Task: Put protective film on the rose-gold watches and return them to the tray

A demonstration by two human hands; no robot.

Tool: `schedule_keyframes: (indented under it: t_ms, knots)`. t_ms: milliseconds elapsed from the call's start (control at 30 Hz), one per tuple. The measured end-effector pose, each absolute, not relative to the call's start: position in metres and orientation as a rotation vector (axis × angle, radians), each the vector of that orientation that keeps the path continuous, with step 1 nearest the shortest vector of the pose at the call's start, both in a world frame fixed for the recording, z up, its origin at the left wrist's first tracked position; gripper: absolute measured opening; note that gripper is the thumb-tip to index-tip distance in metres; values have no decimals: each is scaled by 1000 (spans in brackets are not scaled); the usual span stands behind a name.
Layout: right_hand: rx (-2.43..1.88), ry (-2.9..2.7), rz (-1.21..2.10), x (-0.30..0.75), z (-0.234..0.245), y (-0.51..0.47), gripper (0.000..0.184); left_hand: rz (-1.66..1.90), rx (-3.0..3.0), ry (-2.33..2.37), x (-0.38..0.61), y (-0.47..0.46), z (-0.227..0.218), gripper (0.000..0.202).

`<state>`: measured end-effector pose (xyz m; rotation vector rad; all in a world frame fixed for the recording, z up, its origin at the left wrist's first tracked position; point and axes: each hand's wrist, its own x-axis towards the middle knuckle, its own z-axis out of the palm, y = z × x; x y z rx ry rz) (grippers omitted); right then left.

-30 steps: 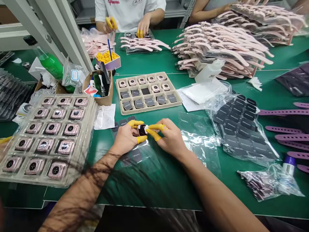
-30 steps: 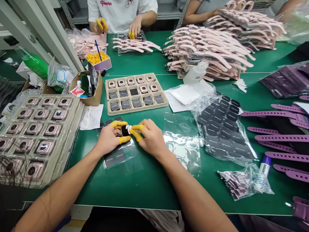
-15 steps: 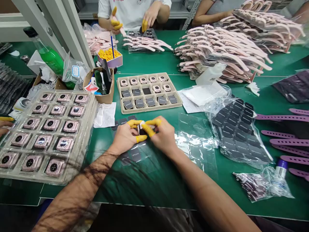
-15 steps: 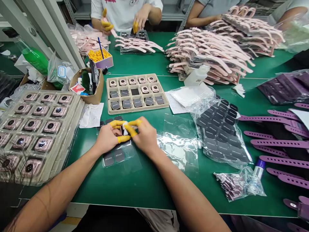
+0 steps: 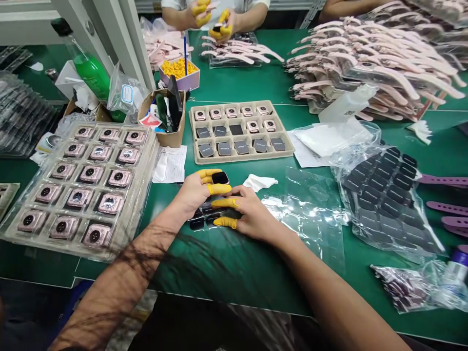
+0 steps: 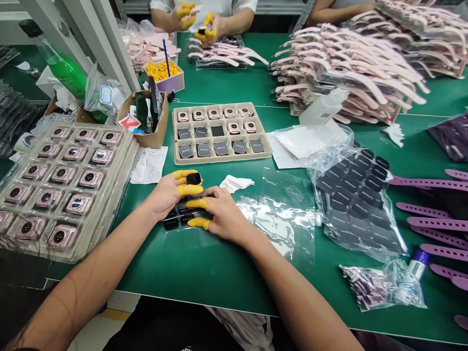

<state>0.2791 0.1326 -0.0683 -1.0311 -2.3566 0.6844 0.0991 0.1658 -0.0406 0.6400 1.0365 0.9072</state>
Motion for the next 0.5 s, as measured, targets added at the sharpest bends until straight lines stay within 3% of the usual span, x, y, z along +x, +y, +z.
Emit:
schedule_keyframes:
  t_ms: [133,433,500]
  knots:
    - [-1078,-2203,670,277,-73,131,16,821,599,1011,98,166,-38,48]
    - [-822,-2162,557,271,-70,130,9,876,635,1035,99,165,-41,52]
    - [-758,-2154,538,271,-68,128,14,895,642,1029,100,166,-42,54]
